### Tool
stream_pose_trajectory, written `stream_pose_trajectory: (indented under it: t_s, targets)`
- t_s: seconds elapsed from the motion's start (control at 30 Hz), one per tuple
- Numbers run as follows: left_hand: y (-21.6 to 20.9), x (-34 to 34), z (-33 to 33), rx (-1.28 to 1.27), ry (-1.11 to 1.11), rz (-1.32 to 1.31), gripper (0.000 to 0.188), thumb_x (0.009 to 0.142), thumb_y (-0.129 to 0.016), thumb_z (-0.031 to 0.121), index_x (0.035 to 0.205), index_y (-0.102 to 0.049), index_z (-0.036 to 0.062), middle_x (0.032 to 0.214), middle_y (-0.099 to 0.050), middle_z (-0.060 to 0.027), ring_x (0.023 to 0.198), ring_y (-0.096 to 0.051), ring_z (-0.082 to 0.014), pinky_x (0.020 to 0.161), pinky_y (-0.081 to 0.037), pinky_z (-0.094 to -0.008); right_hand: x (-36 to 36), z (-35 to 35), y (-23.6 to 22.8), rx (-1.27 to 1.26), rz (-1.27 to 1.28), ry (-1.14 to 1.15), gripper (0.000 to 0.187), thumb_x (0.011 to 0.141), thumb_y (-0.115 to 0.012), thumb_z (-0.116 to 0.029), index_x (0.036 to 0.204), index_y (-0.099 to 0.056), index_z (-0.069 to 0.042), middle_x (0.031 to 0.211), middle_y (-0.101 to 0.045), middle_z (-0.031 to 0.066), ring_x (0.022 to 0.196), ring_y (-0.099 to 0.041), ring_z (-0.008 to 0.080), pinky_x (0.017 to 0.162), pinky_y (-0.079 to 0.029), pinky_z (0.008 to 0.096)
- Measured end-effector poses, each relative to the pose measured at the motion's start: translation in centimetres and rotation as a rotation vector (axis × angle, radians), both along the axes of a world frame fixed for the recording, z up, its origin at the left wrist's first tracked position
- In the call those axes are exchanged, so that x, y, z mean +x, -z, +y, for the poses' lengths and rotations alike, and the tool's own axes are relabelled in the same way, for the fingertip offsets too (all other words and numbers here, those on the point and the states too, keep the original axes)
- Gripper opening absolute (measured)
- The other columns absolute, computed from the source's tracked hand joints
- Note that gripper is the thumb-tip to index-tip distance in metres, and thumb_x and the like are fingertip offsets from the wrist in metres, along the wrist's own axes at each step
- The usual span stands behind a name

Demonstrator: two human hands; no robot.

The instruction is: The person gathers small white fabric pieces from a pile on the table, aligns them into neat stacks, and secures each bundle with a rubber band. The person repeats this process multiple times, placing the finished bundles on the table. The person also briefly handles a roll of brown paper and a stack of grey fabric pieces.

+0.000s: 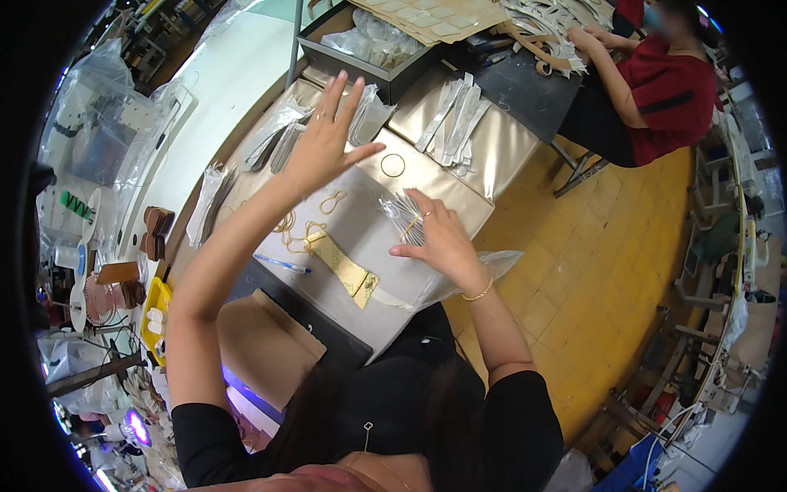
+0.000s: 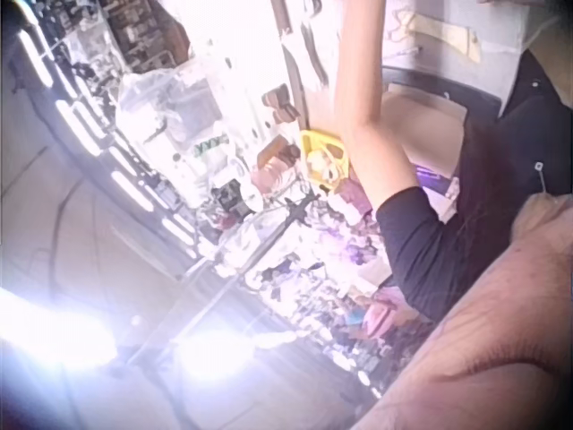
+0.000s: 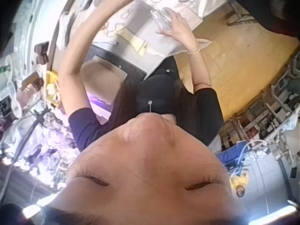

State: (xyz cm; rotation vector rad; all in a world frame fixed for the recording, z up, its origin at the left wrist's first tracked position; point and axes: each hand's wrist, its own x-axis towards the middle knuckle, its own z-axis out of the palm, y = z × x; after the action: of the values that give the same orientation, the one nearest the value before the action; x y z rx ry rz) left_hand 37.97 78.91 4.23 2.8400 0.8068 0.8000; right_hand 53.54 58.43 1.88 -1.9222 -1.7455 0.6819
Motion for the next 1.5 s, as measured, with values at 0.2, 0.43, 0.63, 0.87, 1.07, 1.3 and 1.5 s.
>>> stream_pose_trajectory:
  t_s: [0.2,0.43,0.63,0.87,1.07,1.3,1.5]
  targets:
    - [-2.3,-5.5,-9.0,-0.646,-0.065,-0.178,0.099,0.082,-0.068,0.050,0.146,-0.017,-0.0049,0.148,-0.020,-0.0307,0.138,-0.025,-0.0418,0.112,-0.027,-0.0446,-0.9,-0.1,-0.6,0.041,0.549,0.115,0.078,0.078,-0.076,-0.022,0.138,-0.030,-0.004,0.124,-0.053,0.0195,0.116,-0.051,0.0264,0.094,-0.045,0.0364]
    - [-4.9,-7.5,-13.6,-1.817,-0.011,-0.683,0.063,0.091,-0.060,0.045,0.132,-0.043,0.0003,0.129,-0.051,-0.0087,0.115,-0.048,-0.0170,0.097,-0.039,-0.0344,-7.1,0.9,-4.1,0.364,0.810,-0.123,0.055,0.091,-0.064,-0.030,0.131,-0.039,-0.001,0.112,-0.057,0.0137,0.101,-0.057,0.0233,0.088,-0.046,0.0344]
    - [-6.5,-9.5,-13.5,-1.767,-0.034,-0.886,0.042,0.092,-0.058,0.040,0.118,-0.057,0.0070,0.110,-0.061,-0.0045,0.098,-0.057,-0.0151,0.091,-0.044,-0.0345,-9.2,1.0,-6.2,0.628,0.402,-0.001,0.023,0.089,-0.062,-0.012,0.109,-0.064,0.000,0.102,-0.061,0.0121,0.089,-0.063,0.0286,0.077,-0.051,0.0348]
    - [-5.2,-10.2,-13.7,-1.833,-0.111,-0.795,0.041,0.091,-0.059,0.037,0.118,-0.057,0.0067,0.107,-0.063,-0.0051,0.100,-0.059,-0.0168,0.084,-0.048,-0.0362,-9.3,1.4,-5.7,0.688,0.151,-0.057,0.012,0.081,-0.067,-0.005,0.093,-0.067,-0.001,0.086,-0.064,0.0098,0.074,-0.064,0.0255,0.067,-0.052,0.0322]
    - [-5.4,-11.2,-13.2,-2.043,-0.067,-0.809,0.038,0.091,-0.056,0.037,0.113,-0.056,0.0069,0.098,-0.064,-0.0082,0.086,-0.064,-0.0206,0.075,-0.052,-0.0372,-7.8,3.2,-4.4,0.426,0.609,-0.235,0.012,0.084,-0.068,-0.012,0.091,-0.064,-0.003,0.099,-0.054,0.0071,0.089,-0.057,0.0184,0.076,-0.049,0.0291]
    - [-5.6,-11.7,-12.8,-1.934,-0.104,-0.993,0.033,0.090,-0.061,0.029,0.112,-0.058,0.0052,0.097,-0.064,-0.0047,0.084,-0.061,-0.0144,0.074,-0.049,-0.0301,-6.4,3.4,-4.1,0.153,0.776,-0.598,0.019,0.091,-0.062,-0.026,0.089,-0.061,-0.007,0.105,-0.039,0.0037,0.106,-0.040,0.0182,0.099,-0.032,0.0324]
    - [-4.8,-11.4,-13.2,-1.895,-0.074,-1.122,0.033,0.090,-0.064,0.026,0.115,-0.059,0.0052,0.102,-0.064,-0.0023,0.091,-0.060,-0.0125,0.082,-0.047,-0.0281,-6.4,2.0,-4.7,0.154,0.779,-0.630,0.018,0.092,-0.061,-0.025,0.088,-0.060,-0.007,0.105,-0.046,0.0047,0.102,-0.045,0.0180,0.097,-0.035,0.0325]
